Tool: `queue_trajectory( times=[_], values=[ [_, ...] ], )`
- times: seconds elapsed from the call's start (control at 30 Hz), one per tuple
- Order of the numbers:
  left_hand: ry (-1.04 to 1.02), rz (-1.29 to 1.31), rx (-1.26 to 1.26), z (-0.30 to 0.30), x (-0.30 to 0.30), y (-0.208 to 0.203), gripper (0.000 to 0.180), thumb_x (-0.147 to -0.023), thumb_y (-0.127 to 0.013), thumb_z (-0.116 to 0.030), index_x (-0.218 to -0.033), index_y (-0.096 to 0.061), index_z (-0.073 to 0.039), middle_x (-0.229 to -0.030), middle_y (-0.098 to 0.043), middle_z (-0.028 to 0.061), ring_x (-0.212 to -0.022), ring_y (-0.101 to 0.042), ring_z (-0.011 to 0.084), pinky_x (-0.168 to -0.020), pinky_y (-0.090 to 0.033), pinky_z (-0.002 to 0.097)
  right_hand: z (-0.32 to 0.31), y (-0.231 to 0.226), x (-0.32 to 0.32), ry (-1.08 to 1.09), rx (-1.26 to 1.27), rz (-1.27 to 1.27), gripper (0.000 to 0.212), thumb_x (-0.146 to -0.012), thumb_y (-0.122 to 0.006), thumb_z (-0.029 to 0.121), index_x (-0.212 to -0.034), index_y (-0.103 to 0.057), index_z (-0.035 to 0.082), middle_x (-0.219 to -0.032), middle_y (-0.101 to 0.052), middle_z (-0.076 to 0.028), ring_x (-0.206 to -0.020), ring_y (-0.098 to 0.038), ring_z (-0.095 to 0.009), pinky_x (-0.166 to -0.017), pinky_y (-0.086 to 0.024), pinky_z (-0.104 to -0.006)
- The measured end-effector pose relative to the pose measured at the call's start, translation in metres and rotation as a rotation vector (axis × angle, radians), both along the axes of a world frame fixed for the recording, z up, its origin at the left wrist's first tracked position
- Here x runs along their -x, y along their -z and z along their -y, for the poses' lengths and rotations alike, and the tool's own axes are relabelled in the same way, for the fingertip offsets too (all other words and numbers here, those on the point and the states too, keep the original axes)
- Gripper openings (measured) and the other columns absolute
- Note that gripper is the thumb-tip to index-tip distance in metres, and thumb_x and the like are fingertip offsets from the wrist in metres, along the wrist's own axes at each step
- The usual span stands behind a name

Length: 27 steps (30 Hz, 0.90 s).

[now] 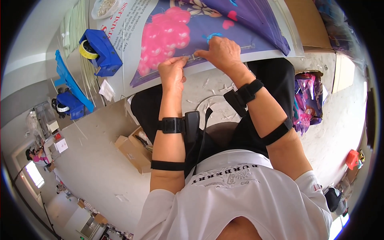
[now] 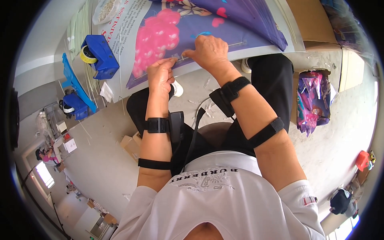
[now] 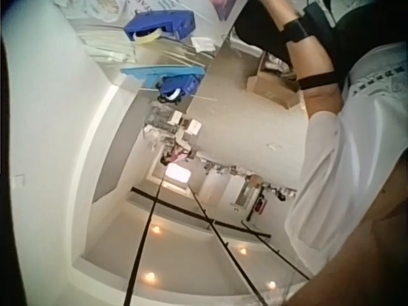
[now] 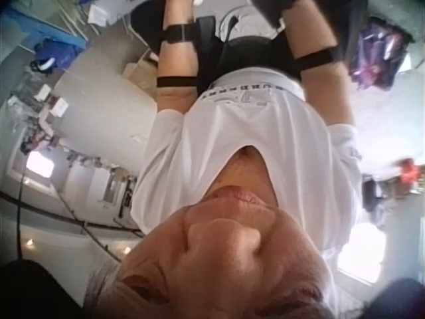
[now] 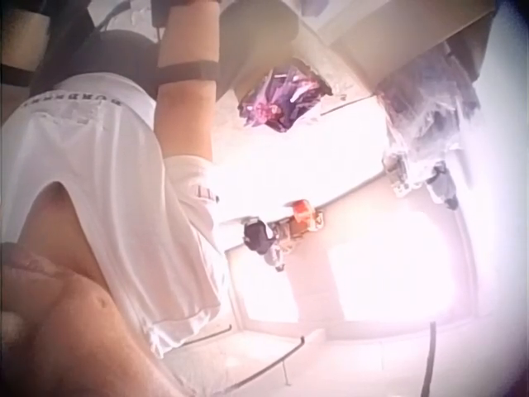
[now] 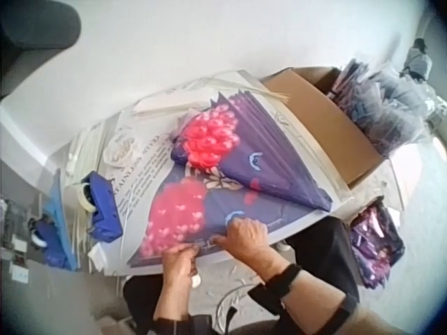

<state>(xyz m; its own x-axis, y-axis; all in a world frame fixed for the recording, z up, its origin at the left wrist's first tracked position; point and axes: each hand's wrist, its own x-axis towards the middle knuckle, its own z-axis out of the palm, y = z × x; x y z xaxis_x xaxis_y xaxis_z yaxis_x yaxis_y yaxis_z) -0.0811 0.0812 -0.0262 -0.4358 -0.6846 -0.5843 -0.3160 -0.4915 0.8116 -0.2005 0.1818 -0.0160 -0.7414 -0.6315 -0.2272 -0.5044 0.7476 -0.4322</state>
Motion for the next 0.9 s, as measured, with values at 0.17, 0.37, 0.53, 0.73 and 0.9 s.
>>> queue_trajectory(
  times=[0.17, 0.37, 0.53, 0.73, 0.9],
  values=[
    [0.009, 0.028, 0.064, -0.005, 0.001, 0.001, 0.007, -0.074, -0.064, -0.001, -0.078, -0.067, 0.004, -0.059, -0.054, 0.001, -0.04, -0.035, 0.0057, -0.034, -0.02, 0.0225, -0.002, 0.001, -0.004, -0.032, -0.001, -0.066, 0.047, -0.06, -0.076, 0.049, -0.072, -0.067, 0.005, -0.07, -0.065, -0.013, -0.068, -0.065, -0.03, -0.059, -0.05, -0.038],
    [0.035, 0.044, 0.128, -0.005, -0.001, 0.007, 0.01, -0.075, -0.063, -0.003, -0.081, -0.068, 0.003, -0.062, -0.057, 0.0024, -0.04, -0.037, 0.0065, -0.033, -0.021, 0.0234, -0.002, -0.001, -0.011, -0.076, 0.005, -0.109, 0.045, -0.06, -0.076, 0.049, -0.07, -0.068, 0.006, -0.067, -0.065, -0.012, -0.066, -0.065, -0.028, -0.056, -0.049, -0.0364],
    [0.087, 0.036, 0.32, -0.006, -0.001, 0.013, 0.012, -0.076, -0.063, -0.004, -0.084, -0.068, 0.004, -0.063, -0.059, 0.0029, -0.053, -0.049, 0.0087, -0.047, -0.038, 0.0242, 0.0, -0.002, -0.012, -0.089, -0.026, -0.101, 0.043, -0.06, -0.076, 0.048, -0.072, -0.068, 0.007, -0.068, -0.065, -0.011, -0.068, -0.066, -0.027, -0.057, -0.049, -0.036],
    [0.217, 0.15, 0.678, -0.008, -0.007, 0.022, 0.014, -0.076, -0.059, -0.004, -0.087, -0.068, -0.001, -0.064, -0.062, 0.0108, -0.057, -0.055, 0.0153, -0.057, -0.044, 0.029, 0.001, -0.003, -0.013, -0.081, -0.017, -0.102, 0.042, -0.06, -0.076, 0.047, -0.073, -0.069, 0.008, -0.069, -0.065, -0.011, -0.069, -0.066, -0.027, -0.058, -0.049, -0.0365],
    [0.267, 0.245, 0.846, -0.023, -0.011, 0.021, 0.022, -0.076, -0.057, -0.005, -0.097, -0.066, -0.005, -0.071, -0.062, 0.0175, -0.064, -0.06, 0.0281, -0.063, -0.046, 0.0362, 0.0, -0.006, -0.012, -0.082, -0.028, -0.071, 0.041, -0.06, -0.076, 0.046, -0.074, -0.069, 0.008, -0.07, -0.066, -0.011, -0.069, -0.066, -0.027, -0.059, -0.05, -0.0363]
  ],
)
